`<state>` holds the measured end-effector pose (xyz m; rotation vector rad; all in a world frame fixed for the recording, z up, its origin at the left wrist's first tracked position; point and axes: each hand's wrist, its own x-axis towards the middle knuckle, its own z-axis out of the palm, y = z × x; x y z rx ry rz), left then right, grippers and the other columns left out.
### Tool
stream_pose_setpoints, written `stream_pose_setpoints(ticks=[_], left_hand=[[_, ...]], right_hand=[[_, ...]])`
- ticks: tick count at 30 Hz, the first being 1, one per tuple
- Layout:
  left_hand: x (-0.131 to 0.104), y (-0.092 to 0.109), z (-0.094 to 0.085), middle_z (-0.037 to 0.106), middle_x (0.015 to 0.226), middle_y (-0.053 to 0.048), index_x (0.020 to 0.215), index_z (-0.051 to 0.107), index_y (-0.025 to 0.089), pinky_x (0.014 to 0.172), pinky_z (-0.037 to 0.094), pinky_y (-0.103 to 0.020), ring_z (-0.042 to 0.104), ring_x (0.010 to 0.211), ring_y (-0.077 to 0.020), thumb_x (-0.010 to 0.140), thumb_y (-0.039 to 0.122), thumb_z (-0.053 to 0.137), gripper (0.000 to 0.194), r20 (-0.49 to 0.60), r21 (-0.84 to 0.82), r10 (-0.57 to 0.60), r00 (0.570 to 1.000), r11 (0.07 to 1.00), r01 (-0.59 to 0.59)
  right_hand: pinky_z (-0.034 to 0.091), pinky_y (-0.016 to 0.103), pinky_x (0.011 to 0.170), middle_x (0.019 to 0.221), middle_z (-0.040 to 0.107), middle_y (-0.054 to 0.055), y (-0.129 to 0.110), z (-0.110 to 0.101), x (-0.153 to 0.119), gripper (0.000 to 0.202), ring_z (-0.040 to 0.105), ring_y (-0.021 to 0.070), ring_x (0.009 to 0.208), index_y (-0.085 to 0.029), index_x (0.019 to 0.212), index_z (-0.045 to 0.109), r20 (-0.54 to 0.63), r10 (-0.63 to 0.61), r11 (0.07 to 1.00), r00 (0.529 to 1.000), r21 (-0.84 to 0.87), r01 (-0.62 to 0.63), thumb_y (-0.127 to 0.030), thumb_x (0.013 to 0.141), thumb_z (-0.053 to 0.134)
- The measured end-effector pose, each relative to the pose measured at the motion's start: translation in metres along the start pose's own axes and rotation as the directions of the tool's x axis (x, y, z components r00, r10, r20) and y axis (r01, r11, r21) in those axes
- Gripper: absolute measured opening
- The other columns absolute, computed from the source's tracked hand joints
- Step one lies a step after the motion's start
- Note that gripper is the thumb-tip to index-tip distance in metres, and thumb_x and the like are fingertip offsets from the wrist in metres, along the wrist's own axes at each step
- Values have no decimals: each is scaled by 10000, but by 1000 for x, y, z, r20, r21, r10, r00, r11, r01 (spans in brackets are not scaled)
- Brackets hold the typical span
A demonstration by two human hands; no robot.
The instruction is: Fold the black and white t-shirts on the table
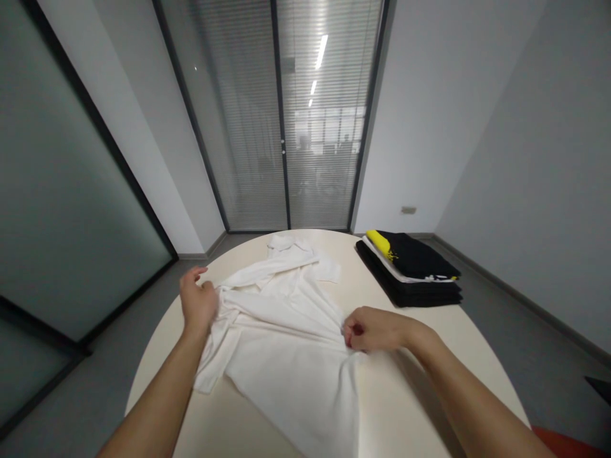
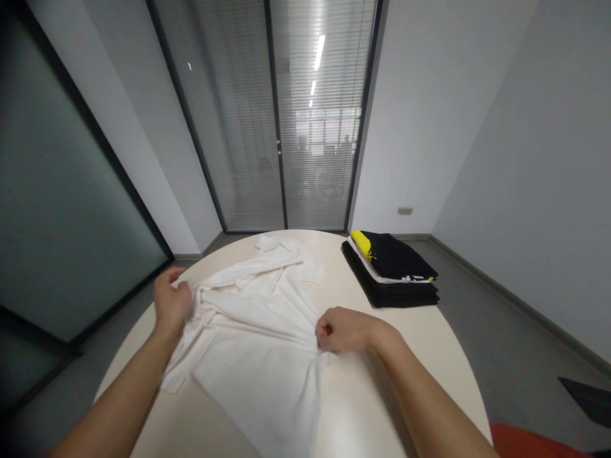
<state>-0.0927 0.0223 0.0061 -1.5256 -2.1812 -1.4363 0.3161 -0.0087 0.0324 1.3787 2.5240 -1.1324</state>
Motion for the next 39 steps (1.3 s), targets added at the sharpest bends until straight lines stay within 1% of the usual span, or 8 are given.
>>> stream_pose_setpoints(ticks=[6, 9, 14, 24, 28, 32, 35, 39], left_hand=[[-43, 35, 19, 388, 1583, -79, 1312, 599, 229, 1191, 307, -431, 353, 1458, -280, 933, 354, 533, 405, 453, -31, 422, 785, 888, -459], [-57, 36, 22, 334, 1618, -88, 1415, 553, 275, 1177, 309, -485, 316, 1480, -334, 915, 480, 563, 541, 700, -9, 384, 602, 847, -531], [-56, 39, 7, 400, 1585, -65, 1371, 597, 383, 1133, 339, -539, 416, 1419, -359, 834, 542, 650, 562, 803, 48, 303, 513, 825, -563], [-56, 62, -20, 652, 1326, -84, 1209, 702, 316, 973, 482, -388, 653, 1132, -307, 771, 607, 688, 526, 848, 27, 253, 465, 857, -515], [-63, 81, -20, 746, 967, -58, 1278, 639, 302, 800, 516, -362, 704, 897, -272, 929, 512, 525, 423, 816, 186, 126, 564, 867, -462], [-73, 86, -5, 613, 1334, -109, 1326, 615, 284, 974, 475, -393, 578, 1204, -291, 913, 367, 609, 421, 698, 137, 377, 609, 765, -630], [-77, 78, 6, 474, 1506, -101, 1346, 606, 288, 1094, 392, -424, 456, 1349, -296, 902, 266, 632, 446, 649, 75, 485, 586, 726, -684], [-73, 68, 13, 663, 1261, -77, 1140, 688, 247, 954, 479, -357, 620, 1122, -238, 917, 198, 565, 259, 638, 64, 360, 680, 856, -512]], right_hand=[[472, 344, 901, 1076, 698, 92, -13, 11, 15, 342, 627, 236, 998, -230, 1199, 683, -396, -332, 927, 856, -306, 218, -352, 888, 610], [448, 394, 991, 1198, 654, 114, -16, 19, 21, 392, 581, 267, 1134, -244, 1241, 673, -321, -459, 870, 828, -350, 347, -419, 891, 647], [463, 391, 963, 1136, 649, 100, -19, 25, 24, 477, 587, 267, 1072, -254, 1187, 707, -293, -414, 895, 862, -304, 326, -498, 782, 770], [412, 229, 618, 745, 665, -19, -21, 18, 18, 206, 575, 130, 658, -207, 914, 731, -125, -184, 981, 975, -82, 174, -326, 747, 742], [380, 190, 555, 688, 647, -44, -19, 14, 9, 175, 548, 99, 623, -178, 792, 740, 90, -61, 994, 994, 93, 53, -282, 658, 781], [403, 191, 536, 620, 625, -29, -22, 15, 5, 306, 541, 98, 572, -147, 781, 752, 269, -82, 978, 960, 209, 25, -444, 708, 775], [479, 227, 640, 764, 696, 22, -23, 18, 12, 324, 610, 133, 673, -159, 941, 762, -53, -174, 974, 983, 138, 180, -446, 870, 629], [449, 393, 1031, 1322, 629, 124, -13, 25, 27, 377, 584, 253, 1187, -207, 1270, 655, -534, -281, 955, 797, -237, 178, -320, 914, 599]])
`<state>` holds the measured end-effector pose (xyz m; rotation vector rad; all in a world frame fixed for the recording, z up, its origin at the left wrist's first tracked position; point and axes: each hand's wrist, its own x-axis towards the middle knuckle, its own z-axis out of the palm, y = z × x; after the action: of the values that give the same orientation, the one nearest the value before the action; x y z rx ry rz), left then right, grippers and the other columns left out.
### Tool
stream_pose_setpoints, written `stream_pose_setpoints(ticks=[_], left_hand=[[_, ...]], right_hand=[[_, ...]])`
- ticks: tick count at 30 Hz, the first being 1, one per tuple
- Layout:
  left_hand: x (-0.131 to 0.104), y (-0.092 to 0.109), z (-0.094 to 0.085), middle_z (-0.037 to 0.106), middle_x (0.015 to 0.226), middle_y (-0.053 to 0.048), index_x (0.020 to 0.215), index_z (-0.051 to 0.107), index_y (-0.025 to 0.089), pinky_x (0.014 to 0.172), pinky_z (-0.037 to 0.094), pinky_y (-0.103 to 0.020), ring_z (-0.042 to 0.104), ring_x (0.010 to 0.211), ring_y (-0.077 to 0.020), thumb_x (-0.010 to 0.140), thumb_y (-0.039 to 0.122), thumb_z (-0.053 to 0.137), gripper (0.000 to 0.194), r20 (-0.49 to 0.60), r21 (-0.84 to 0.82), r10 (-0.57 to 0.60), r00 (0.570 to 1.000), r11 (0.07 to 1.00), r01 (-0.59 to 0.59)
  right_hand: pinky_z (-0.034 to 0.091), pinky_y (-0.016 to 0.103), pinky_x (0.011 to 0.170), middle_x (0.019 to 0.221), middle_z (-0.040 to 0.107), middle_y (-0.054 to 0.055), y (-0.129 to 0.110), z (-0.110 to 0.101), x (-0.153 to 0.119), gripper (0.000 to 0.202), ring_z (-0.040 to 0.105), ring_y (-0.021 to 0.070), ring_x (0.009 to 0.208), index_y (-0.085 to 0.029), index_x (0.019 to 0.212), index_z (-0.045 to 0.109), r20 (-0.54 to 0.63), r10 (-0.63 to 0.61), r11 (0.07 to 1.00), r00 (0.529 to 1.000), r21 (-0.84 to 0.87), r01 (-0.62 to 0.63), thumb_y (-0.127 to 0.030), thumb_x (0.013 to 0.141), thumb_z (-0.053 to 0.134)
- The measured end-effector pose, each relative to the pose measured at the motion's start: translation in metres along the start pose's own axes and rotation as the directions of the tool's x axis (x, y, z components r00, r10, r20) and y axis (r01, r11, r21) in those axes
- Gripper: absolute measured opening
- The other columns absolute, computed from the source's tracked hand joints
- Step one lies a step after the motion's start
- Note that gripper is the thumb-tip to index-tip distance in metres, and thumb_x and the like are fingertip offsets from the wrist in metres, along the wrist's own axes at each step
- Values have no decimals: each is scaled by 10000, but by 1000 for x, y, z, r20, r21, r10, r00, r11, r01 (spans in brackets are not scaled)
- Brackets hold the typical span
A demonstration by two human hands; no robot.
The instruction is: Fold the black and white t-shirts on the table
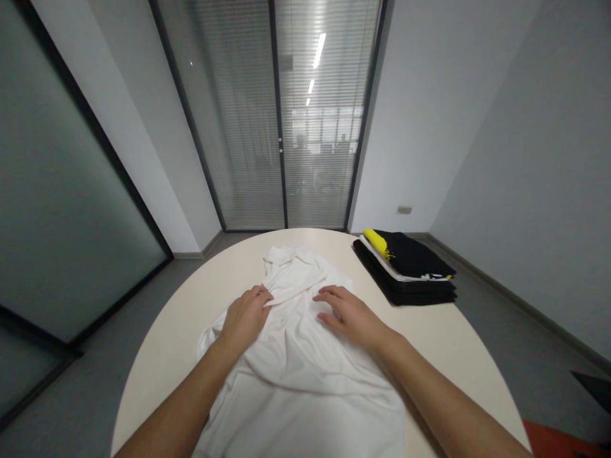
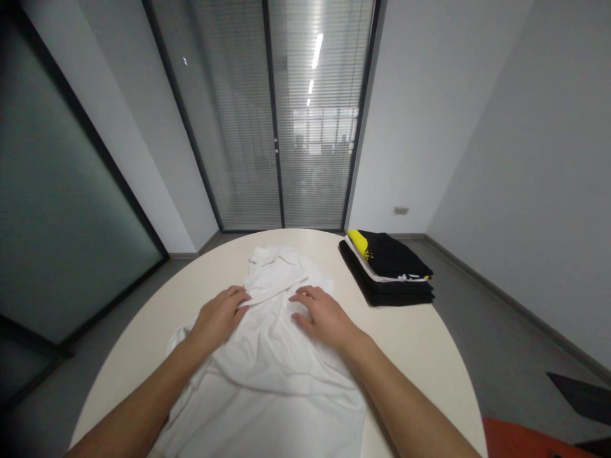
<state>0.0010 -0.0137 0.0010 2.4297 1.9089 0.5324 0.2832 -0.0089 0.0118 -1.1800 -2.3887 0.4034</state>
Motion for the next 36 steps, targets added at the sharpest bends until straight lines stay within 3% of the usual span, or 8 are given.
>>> stream_pose_setpoints(ticks=[6, 12, 14, 17, 22, 25, 30, 36], left_hand=[[20, -48, -6, 719, 959, -85, 983, 656, 167, 846, 516, -341, 669, 901, -223, 894, 311, 526, 213, -225, -511, -466, 856, 804, 304], [28, -99, -17, 682, 977, -75, 1071, 605, 144, 800, 554, -360, 669, 846, -201, 785, 211, 527, 304, -299, -835, -849, 435, 454, 311], [26, -99, -20, 656, 1138, -112, 1130, 587, 139, 948, 512, -418, 644, 1024, -221, 791, 166, 490, 354, -426, -764, -783, 454, 580, 283], [21, -81, -20, 609, 1286, -131, 1104, 634, 152, 1133, 367, -473, 543, 1239, -254, 842, 206, 506, 296, -603, -473, -435, 669, 870, 139], [12, -45, 3, 594, 1408, -69, 978, 755, 232, 1151, 380, -437, 510, 1335, -276, 910, 382, 550, 262, -173, -269, 100, 980, 952, -145], [10, -42, 19, 549, 1463, -112, 1150, 730, 201, 1170, 347, -501, 442, 1404, -318, 957, 407, 462, 390, 31, -202, 144, 989, 970, -135], [18, -60, 21, 439, 1524, -188, 1409, 530, 85, 1211, 295, -418, 414, 1427, -292, 950, 389, 430, 559, -165, -293, -150, 975, 951, 97], [29, -80, 7, 160, 1633, -223, 1535, 290, 43, 1249, 166, -404, 185, 1527, -311, 881, 372, 531, 770, -261, -587, -658, 706, 689, 425]], right_hand=[[410, 459, 1096, 1446, 550, 117, 21, 16, -1, 363, 520, 279, 1299, -230, 1301, 641, 71, -21, 992, 997, -119, 30, -304, 962, 534], [399, 421, 1105, 1455, 524, 146, 25, 17, 1, 494, 516, 268, 1290, -176, 1441, 499, -5, 24, 996, 1000, -87, -25, -374, 989, 492], [412, 399, 1076, 1349, 604, 142, 26, 18, 3, 443, 554, 259, 1223, -161, 1376, 560, -21, 75, 992, 997, -100, -77, -385, 1017, 430], [423, 347, 1021, 1205, 664, 133, 26, 16, 7, 411, 598, 235, 1133, -145, 1293, 617, -43, 178, 976, 983, -121, -182, -345, 1040, 362], [438, 285, 824, 1087, 683, 118, 21, 7, 8, 255, 660, 203, 934, -160, 1112, 669, -16, 352, 911, 936, -225, -347, -293, 987, 491], [414, 277, 743, 1012, 715, 109, 18, 2, 6, 194, 673, 205, 872, -165, 1056, 654, 18, 444, 863, 896, -277, -422, -290, 962, 540], [419, 308, 707, 1019, 725, 168, 20, -3, 3, 282, 695, 265, 900, -140, 1040, 657, 41, 539, 785, 841, -385, -485, -314, 985, 442], [476, 336, 746, 1077, 714, 227, 27, -15, -2, 329, 703, 315, 978, -86, 1066, 672, -2, 669, 672, 743, -427, -606, -290, 957, 439]])
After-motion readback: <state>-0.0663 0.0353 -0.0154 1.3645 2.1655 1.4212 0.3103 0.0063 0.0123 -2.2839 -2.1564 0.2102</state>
